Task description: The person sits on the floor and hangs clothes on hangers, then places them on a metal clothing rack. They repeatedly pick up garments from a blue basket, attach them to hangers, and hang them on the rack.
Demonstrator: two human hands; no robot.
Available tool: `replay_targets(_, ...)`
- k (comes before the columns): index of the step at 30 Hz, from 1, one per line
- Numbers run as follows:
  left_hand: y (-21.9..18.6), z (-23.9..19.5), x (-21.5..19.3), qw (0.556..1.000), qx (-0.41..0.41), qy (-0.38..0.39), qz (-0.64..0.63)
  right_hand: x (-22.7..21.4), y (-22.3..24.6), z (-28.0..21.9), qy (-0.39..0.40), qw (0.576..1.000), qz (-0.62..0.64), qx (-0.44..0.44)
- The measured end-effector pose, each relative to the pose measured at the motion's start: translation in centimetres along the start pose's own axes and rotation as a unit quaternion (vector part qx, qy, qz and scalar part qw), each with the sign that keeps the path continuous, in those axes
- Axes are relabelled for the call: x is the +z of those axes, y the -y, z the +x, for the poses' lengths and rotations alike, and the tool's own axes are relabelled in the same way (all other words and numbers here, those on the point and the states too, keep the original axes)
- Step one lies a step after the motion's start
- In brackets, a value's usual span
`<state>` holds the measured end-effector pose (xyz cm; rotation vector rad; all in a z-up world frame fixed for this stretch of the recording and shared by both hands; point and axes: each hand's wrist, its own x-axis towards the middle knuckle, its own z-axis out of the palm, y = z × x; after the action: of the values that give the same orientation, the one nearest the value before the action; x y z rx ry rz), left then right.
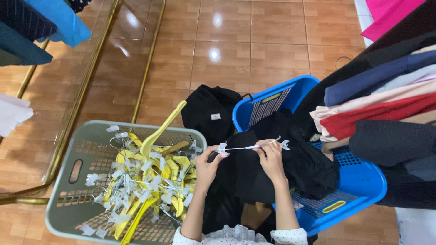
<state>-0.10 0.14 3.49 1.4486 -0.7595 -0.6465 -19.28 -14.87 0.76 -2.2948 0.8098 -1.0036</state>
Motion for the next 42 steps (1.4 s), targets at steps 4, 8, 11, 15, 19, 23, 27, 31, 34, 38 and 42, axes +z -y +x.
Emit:
replay_targets(4, 0.2, -2.4, 0.1, 1.0, -0.001, -0.008, 0.009, -1.1, 2.2, -1.9, -0.022, 0.998, -0.065, 0.004)
replay_targets(8, -0.2, -4.5, 1.1, 0.999, -0.007, -0.045, 0.008, -0.8, 4.2, -3.7, -0.08, 0.99, -0.114, 0.033)
replay_targets(11, -1.0, -5.7, 1.4, 0.999, 0.016, -0.039, 0.016, 0.1, 5.5, -5.4, -0.095, 0.984, -0.105, 0.111)
replay_targets(15, -2.5, -7.0, 1.0, 0.997, 0.065, -0.032, 0.033, 1.6, 8.2, -7.5, -0.247, 0.958, 0.078, 0.126)
replay_targets(19, -3.2, -7.3, 1.1, 0.993, 0.103, 0.011, 0.05, 2.1, 10.9, -7.8, -0.271, 0.932, 0.242, -0.016)
replay_targets(23, -2.9, -8.0, 1.0, 0.968, 0.219, 0.039, 0.119, 1.5, 12.3, -7.2, -0.056, 0.974, 0.218, 0.031)
replay_targets(27, -2.7, -6.9, 0.6, 0.985, 0.153, 0.015, 0.079, 2.4, 13.2, -4.9, -0.007, 0.917, 0.392, 0.077)
replay_targets(31, -3.1, -5.8, 0.0, 0.996, 0.084, 0.018, -0.003, 2.2, 13.1, -4.5, 0.006, 0.838, 0.533, 0.116)
replay_targets(34, -3.6, -5.7, -0.2, 0.996, 0.085, 0.005, -0.018, 2.6, 12.6, -5.2, -0.026, 0.858, 0.504, 0.093)
replay_targets(38, -4.5, -5.9, -0.2, 0.999, 0.009, 0.029, 0.012, 2.9, 11.2, -5.8, -0.038, 0.864, 0.491, 0.106)
replay_targets(42, -4.8, -6.2, -1.0, 0.995, 0.076, 0.07, -0.014, 2.8, 10.6, -6.7, -0.053, 0.863, 0.488, 0.117)
